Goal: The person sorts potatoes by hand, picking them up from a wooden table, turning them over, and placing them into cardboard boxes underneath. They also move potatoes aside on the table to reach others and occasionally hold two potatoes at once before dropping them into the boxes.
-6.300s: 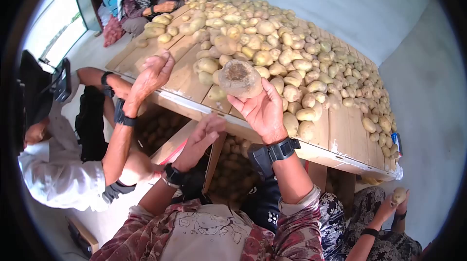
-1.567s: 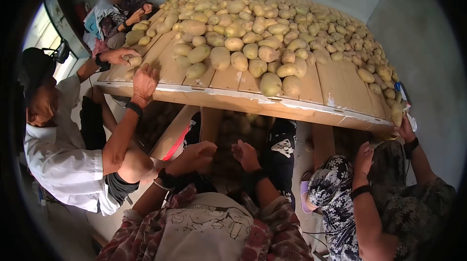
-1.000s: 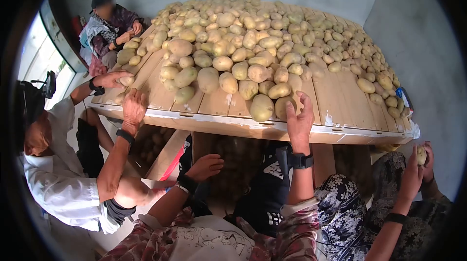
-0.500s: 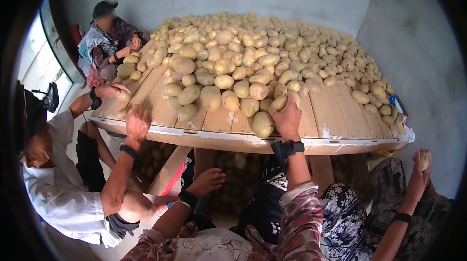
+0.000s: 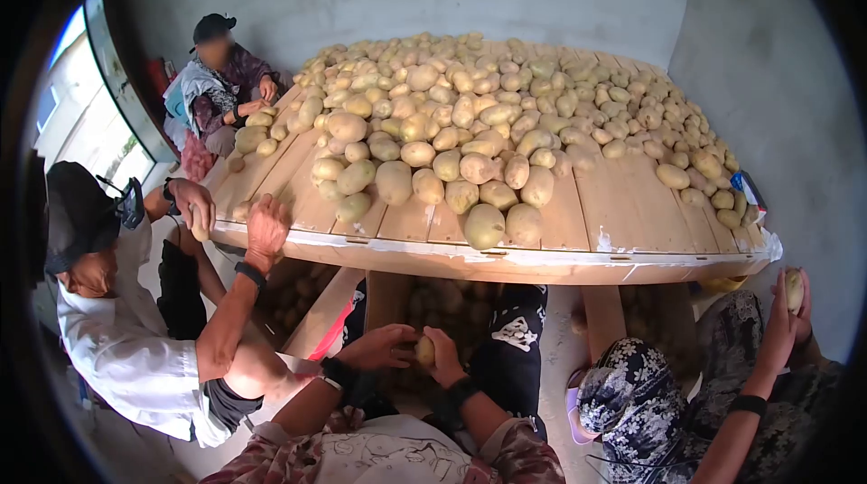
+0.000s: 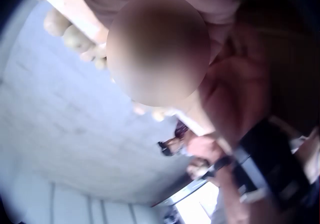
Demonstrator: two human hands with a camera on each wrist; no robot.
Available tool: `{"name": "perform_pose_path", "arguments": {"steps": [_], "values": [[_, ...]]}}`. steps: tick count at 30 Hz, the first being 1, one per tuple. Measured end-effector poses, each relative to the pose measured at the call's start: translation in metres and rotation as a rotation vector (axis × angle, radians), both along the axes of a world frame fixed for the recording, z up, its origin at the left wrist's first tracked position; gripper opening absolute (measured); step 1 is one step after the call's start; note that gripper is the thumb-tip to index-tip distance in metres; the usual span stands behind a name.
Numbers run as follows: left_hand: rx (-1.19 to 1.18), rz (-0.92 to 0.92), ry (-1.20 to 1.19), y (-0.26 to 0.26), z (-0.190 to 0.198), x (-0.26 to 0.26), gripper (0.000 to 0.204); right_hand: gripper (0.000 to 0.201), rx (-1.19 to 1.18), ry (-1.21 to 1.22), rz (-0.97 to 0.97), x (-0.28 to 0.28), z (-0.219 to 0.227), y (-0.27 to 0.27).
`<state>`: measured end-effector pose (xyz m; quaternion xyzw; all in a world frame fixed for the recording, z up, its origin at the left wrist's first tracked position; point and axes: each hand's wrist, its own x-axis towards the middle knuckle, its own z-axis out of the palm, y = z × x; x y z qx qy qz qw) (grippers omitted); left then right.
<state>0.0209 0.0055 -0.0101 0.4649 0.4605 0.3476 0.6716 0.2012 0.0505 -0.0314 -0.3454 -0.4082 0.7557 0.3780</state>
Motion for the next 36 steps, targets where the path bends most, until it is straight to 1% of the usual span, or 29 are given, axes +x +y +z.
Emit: {"name": "perform_pose_path", "arguments": {"steps": [1, 2, 3, 4, 5, 6, 7, 8, 9, 10, 11, 12, 13, 14, 15, 16, 17, 18, 19, 20, 21, 23, 27, 29, 30, 32, 33, 35, 36], "values": [[0.0, -0.015, 0.005, -0.004, 0.01, 0.001, 0.043, 0.022, -0.141, 0.048, -0.024, -0.003, -0.034, 0.013], [-0.242, 0.088, -0.238, -0.012, 0.009, 0.003, 0.044, 0.023, -0.281, 0.093, -0.044, -0.003, -0.053, 0.023], [-0.363, 0.141, -0.365, -0.014, 0.009, 0.006, 0.045, 0.023, -0.278, 0.094, -0.039, -0.002, -0.051, 0.03], [-0.485, 0.205, -0.489, -0.017, 0.009, 0.009, 0.045, 0.024, -0.283, 0.156, -0.067, -0.001, -0.051, 0.037], [-0.513, 0.168, -0.47, -0.015, 0.011, 0.016, 0.047, 0.026, -0.292, 0.216, -0.092, -0.002, -0.051, 0.038], [-0.521, 0.153, -0.458, -0.014, 0.008, 0.016, 0.048, 0.026, -0.294, 0.217, -0.082, -0.005, -0.041, 0.033], [-0.529, 0.138, -0.446, -0.013, 0.005, 0.015, 0.049, 0.026, -0.24, 0.172, -0.071, -0.009, -0.03, 0.026], [-0.634, 0.086, -0.497, -0.011, -0.01, 0.012, 0.048, 0.026, -0.184, 0.125, -0.062, -0.013, -0.019, 0.022], [-0.69, 0.059, -0.526, -0.011, -0.026, 0.008, 0.048, 0.026, -0.183, 0.124, -0.058, -0.019, -0.014, 0.02], [-0.746, 0.031, -0.554, -0.01, -0.042, 0.005, 0.049, 0.026, -0.006, 0.055, 0.001, -0.023, -0.011, 0.015], [-0.519, 0.038, -0.342, -0.013, -0.042, 0.004, 0.05, 0.025, 0.167, -0.017, 0.059, -0.022, -0.011, 0.01], [-0.498, 0.076, -0.327, -0.014, -0.041, 0.005, 0.047, 0.025, 0.162, -0.018, 0.059, -0.018, -0.013, 0.009], [-0.477, 0.114, -0.311, -0.015, -0.039, 0.006, 0.044, 0.026, 0.075, 0.045, 0.107, -0.017, -0.016, 0.012], [-0.456, 0.151, -0.293, -0.015, -0.029, 0.009, 0.042, 0.028, -0.012, 0.111, 0.156, -0.018, -0.02, 0.016], [-0.426, 0.266, -0.362, -0.015, -0.02, 0.015, 0.035, 0.028, -0.011, 0.116, 0.154, -0.02, -0.026, 0.02], [-0.416, 0.323, -0.401, -0.017, -0.023, 0.016, 0.032, 0.03, -0.006, 0.092, 0.148, -0.021, -0.034, 0.023], [-0.404, 0.378, -0.44, -0.019, -0.026, 0.017, 0.029, 0.032, -0.006, 0.064, 0.14, -0.017, -0.031, 0.021], [-0.08, 0.298, -0.04, -0.021, -0.036, 0.011, 0.027, 0.032, -0.01, 0.059, 0.135, -0.01, -0.027, 0.019], [0.089, 0.235, 0.156, -0.02, -0.042, 0.008, 0.027, 0.034, -0.191, 0.055, 0.208, -0.005, -0.023, 0.019], [0.256, 0.197, 0.36, -0.018, -0.039, 0.009, 0.028, 0.035, -0.371, 0.054, 0.281, -0.002, -0.015, 0.02], [0.029, 0.34, 0.073, -0.018, -0.036, 0.013, 0.031, 0.035, -0.369, 0.057, 0.276, -0.001, -0.017, 0.022], [-0.202, 0.474, -0.221, -0.016, -0.031, 0.017, 0.034, 0.035, -0.532, 0.1, 0.324, 0.002, -0.026, 0.024], [-0.213, 0.537, -0.277, -0.015, -0.027, 0.017, 0.038, 0.038, -0.497, 0.109, 0.339, 0.002, -0.048, 0.031], [-0.234, 0.549, -0.28, -0.014, -0.019, 0.018, 0.039, 0.038, -0.649, 0.211, 0.189, 0.001, -0.06, 0.033], [-0.291, 0.46, -0.345, -0.015, -0.015, 0.017, 0.043, 0.038, -0.649, 0.201, 0.185, 0.004, -0.065, 0.034], [-0.349, 0.373, -0.415, -0.015, -0.014, 0.017, 0.05, 0.036, -0.527, 0.278, 0.224, 0.006, -0.066, 0.033], [-0.439, 0.361, -0.508, -0.013, -0.014, 0.016, 0.055, 0.036, -0.526, 0.274, 0.227, 0.006, -0.061, 0.033], [-0.525, 0.353, -0.607, -0.01, -0.012, 0.012, 0.061, 0.037, -0.432, 0.499, 0.181, 0.005, -0.051, 0.031], [-0.507, 0.323, -0.631, -0.01, -0.012, 0.011, 0.063, 0.037, -0.435, 0.491, 0.185, 0.005, -0.048, 0.032]]}}
